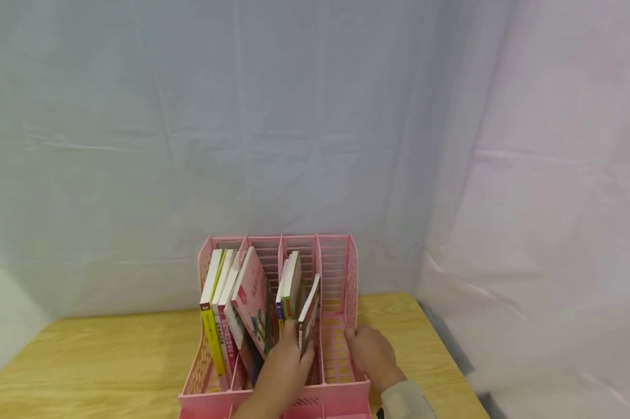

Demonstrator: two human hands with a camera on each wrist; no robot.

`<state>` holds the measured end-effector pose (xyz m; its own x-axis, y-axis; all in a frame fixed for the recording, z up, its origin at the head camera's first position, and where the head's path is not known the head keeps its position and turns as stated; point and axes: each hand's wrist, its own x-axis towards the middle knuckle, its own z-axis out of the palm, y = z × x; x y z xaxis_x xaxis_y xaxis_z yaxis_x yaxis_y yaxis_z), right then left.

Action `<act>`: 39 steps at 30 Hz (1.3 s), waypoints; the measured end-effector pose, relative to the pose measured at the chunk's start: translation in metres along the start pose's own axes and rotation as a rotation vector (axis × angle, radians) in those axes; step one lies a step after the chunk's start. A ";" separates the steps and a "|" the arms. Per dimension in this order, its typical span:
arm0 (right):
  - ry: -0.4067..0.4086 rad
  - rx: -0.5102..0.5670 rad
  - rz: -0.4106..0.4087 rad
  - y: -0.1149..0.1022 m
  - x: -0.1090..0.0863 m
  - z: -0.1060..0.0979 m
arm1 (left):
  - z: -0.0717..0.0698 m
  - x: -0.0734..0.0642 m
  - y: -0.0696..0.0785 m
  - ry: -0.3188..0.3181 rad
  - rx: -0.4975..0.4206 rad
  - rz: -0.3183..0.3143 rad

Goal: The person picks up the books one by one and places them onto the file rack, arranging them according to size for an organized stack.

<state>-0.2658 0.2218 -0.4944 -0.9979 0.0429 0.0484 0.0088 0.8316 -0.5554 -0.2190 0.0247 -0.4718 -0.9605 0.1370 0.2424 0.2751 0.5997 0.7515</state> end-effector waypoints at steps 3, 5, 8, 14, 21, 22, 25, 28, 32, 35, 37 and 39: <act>0.003 -0.007 0.004 -0.001 0.000 -0.002 | 0.002 0.003 0.001 -0.010 0.031 0.022; 0.000 0.008 0.007 -0.001 -0.001 -0.003 | 0.003 0.003 0.001 -0.006 0.055 0.050; 0.006 0.020 -0.010 -0.001 -0.002 -0.003 | 0.003 0.001 -0.001 -0.019 0.070 0.077; 0.030 -0.015 -0.045 0.001 -0.001 0.001 | -0.007 -0.003 -0.006 -0.109 0.061 0.070; 0.026 -0.012 -0.024 0.003 0.000 0.002 | -0.019 -0.011 -0.007 -0.034 0.251 0.106; 0.025 -0.010 -0.023 0.003 0.000 0.002 | -0.021 -0.012 -0.006 -0.050 0.225 0.098; 0.018 0.008 -0.012 0.002 0.000 0.001 | -0.027 -0.013 -0.002 -0.138 0.099 0.070; 0.016 0.017 -0.009 0.001 0.000 0.001 | -0.030 -0.010 0.000 -0.210 -0.026 0.069; 0.018 0.000 -0.017 0.001 -0.001 0.000 | -0.031 -0.008 0.000 -0.199 -0.042 0.066; 0.023 -0.018 -0.028 0.001 -0.001 0.000 | -0.028 -0.007 -0.001 -0.161 -0.010 0.071; 0.026 -0.025 -0.027 0.000 -0.002 0.000 | -0.025 -0.006 -0.001 -0.127 0.018 0.083; 0.025 -0.016 -0.018 0.000 -0.002 -0.001 | -0.021 -0.004 0.000 -0.097 0.053 0.085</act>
<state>-0.2635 0.2220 -0.4938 -0.9960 0.0418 0.0792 -0.0077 0.8410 -0.5409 -0.2145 0.0078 -0.4602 -0.9340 0.2631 0.2418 0.3559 0.6228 0.6967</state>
